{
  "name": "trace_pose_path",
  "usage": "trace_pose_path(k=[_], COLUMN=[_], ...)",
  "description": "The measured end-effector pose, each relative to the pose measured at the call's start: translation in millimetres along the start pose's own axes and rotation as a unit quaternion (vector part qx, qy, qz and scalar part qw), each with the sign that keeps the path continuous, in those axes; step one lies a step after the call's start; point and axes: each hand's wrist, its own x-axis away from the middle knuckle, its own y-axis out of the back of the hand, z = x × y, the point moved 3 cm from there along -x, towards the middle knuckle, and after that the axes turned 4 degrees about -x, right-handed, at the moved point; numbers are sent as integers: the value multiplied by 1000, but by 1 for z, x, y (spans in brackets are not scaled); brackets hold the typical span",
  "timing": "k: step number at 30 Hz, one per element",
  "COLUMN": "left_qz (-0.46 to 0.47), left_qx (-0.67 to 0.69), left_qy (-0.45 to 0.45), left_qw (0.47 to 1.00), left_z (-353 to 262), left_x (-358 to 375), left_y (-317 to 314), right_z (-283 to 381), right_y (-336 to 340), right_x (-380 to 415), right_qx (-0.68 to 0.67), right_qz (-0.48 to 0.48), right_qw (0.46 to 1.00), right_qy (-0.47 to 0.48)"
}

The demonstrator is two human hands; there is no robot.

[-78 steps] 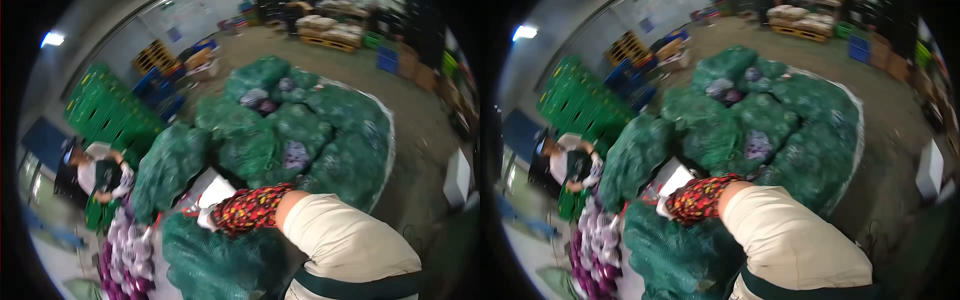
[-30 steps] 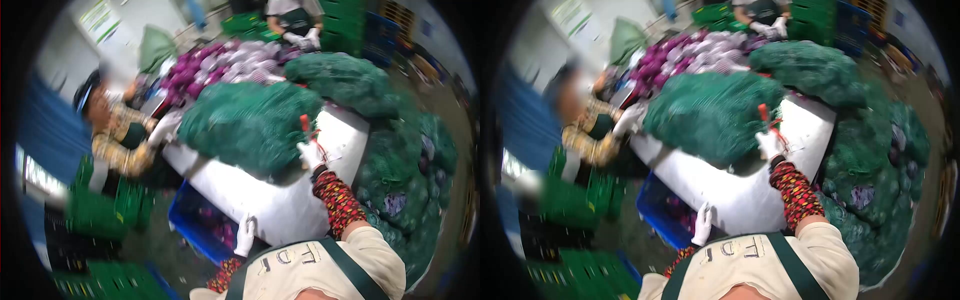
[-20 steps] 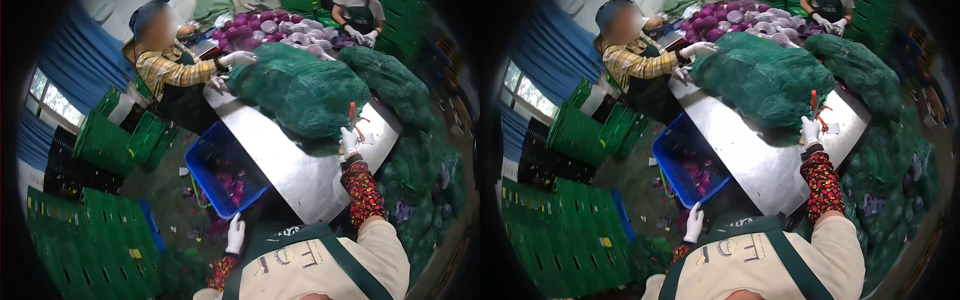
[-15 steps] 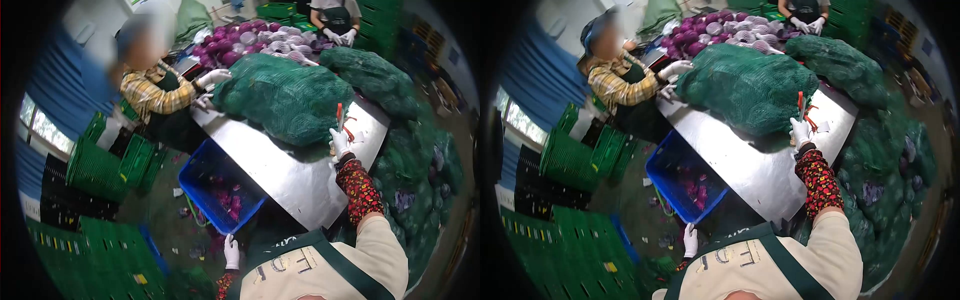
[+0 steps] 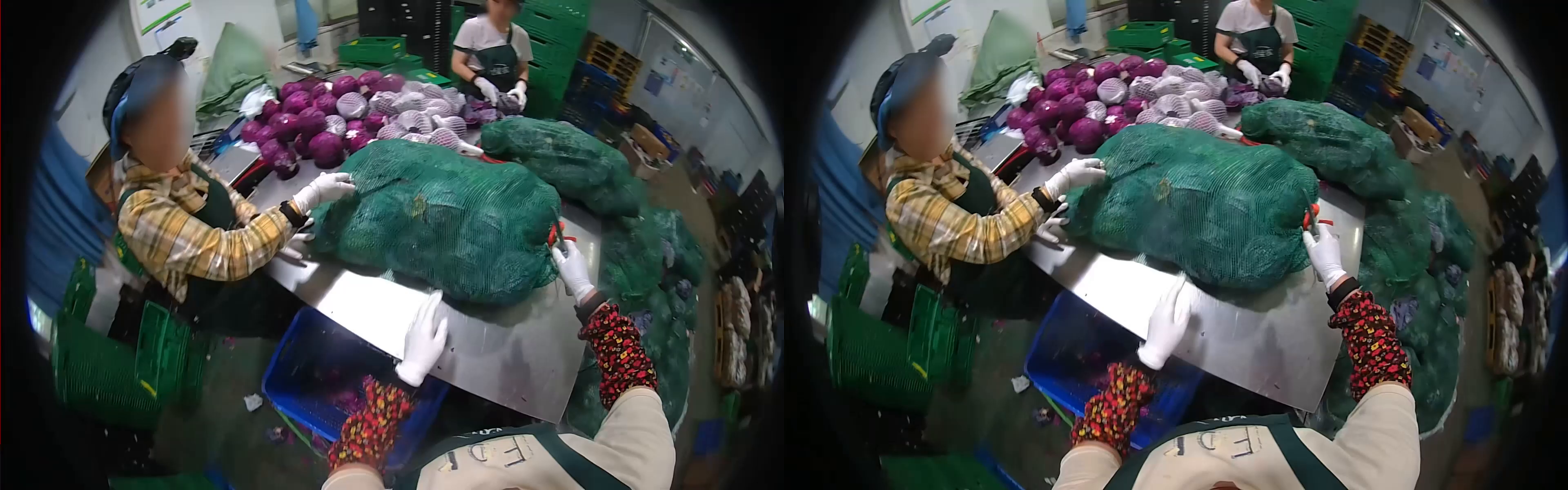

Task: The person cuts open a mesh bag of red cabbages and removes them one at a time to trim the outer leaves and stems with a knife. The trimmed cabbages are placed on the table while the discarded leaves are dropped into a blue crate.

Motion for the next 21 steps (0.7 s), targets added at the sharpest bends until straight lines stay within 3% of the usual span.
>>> trace_pose_path(k=[3, 5, 7, 9, 11, 13, 16, 21], left_qz=[-72, -104, -141, -155, -88, -55, -133, -140], left_qx=[-32, -114, -195, -256, -283, -315, -315, -314], left_qy=[-142, -160, -128, -69, -1, -11, -62, -64], left_qw=[987, 975, 962, 952, 955, 947, 938, 937], left_z=[-30, -40, -38, -25, -20, -13, -13, -26], left_x=[-85, -134, -179, -213, -228, -223, -205, -194], left_y=[8, 7, 6, 0, 0, -9, -13, -12], right_z=[70, 108, 136, 158, 182, 205, 236, 274], right_y=[18, 31, 37, 43, 43, 35, 6, -74], right_x=[12, 13, 4, -9, -24, -39, -65, -106], right_qx=[45, 50, 66, 172, 226, 268, 338, 350], right_qz=[53, 108, 107, 85, 89, 105, 125, 122], right_qw=[995, 988, 978, 945, 928, 917, 878, 822], right_qy=[68, 103, 167, 264, 283, 277, 314, 432])
